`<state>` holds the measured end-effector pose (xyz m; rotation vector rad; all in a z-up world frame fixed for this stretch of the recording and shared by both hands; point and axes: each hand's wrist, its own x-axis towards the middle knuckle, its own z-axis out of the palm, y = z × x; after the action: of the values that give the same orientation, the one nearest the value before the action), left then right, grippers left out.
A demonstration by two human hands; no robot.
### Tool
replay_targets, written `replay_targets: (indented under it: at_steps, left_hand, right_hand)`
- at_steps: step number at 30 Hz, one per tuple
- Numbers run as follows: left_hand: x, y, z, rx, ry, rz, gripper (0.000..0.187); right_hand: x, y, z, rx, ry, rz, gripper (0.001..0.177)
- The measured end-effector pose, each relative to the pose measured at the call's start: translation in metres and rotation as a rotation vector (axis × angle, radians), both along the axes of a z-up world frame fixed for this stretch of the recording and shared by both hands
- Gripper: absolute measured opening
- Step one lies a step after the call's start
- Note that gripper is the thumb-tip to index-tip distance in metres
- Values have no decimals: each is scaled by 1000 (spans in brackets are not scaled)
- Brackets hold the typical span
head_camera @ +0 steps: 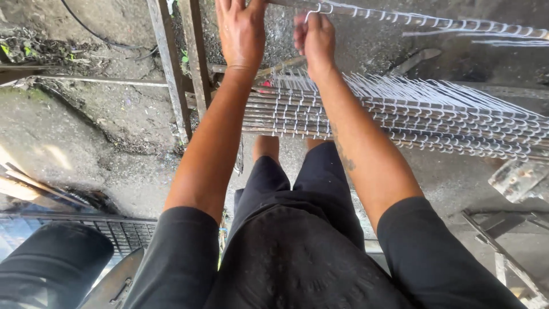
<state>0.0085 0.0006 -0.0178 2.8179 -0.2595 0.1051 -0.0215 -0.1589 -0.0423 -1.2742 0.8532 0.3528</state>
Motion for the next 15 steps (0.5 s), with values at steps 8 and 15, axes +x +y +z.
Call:
replay_targets:
  at_steps: [8,15]
  left_hand:
    - [0,-2,-5,26,20,8,60]
    - [3,-1,8,-78,-39,-25,48]
  right_hand:
    - [5,41,-20,-395,-74,157,31]
    - [-5,38,-2,-631,-118,197,48]
